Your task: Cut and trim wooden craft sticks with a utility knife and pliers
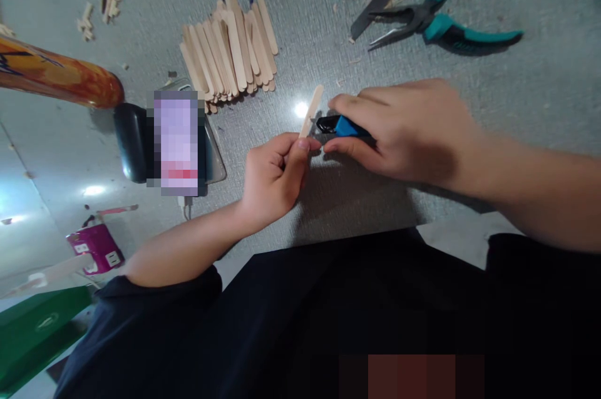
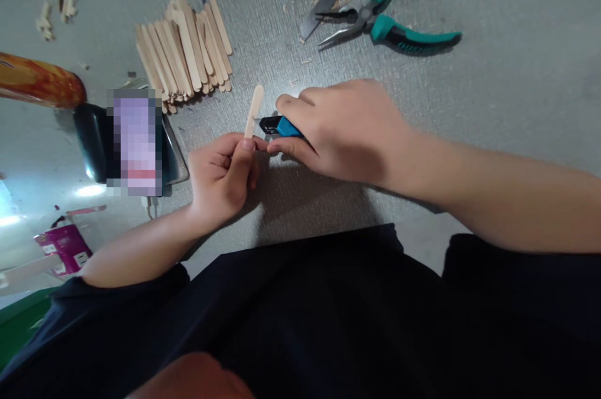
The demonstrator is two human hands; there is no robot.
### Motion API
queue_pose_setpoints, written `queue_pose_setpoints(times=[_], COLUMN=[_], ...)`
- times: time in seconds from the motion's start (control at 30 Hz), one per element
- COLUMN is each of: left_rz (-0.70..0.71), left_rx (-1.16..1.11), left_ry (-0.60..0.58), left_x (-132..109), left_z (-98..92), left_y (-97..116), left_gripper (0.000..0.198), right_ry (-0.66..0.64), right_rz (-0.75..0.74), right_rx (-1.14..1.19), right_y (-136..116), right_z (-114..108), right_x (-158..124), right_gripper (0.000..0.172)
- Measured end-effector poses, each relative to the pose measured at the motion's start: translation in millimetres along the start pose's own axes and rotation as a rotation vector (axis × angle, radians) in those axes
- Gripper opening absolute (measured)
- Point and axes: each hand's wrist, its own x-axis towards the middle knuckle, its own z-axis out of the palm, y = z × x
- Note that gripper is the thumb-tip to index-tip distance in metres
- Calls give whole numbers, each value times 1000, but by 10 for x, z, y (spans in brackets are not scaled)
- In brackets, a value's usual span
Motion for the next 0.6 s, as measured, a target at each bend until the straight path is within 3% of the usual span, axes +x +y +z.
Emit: queue_pose_setpoints(times=[0.13, 0.3, 0.4, 0.6], left_rz=[89, 143, 134, -42], left_rx=[170, 354, 318, 44], left_ry=[26, -39, -59, -91], left_x=[-23, -3, 14, 57], left_z=[-23, -65, -80, -76], left_y=[-16, 6, 31, 79], left_gripper=[46, 51, 52, 53], right_ry=[-20, -10, 29, 129], right_rz=[9, 29, 45, 77], right_rx=[-23, -49, -62, 1], right_y=[-37, -65, -67, -83], right_z=[-20, -8, 8, 53], right_x=[-12, -31, -46, -103], right_gripper=[78, 75, 71, 76])
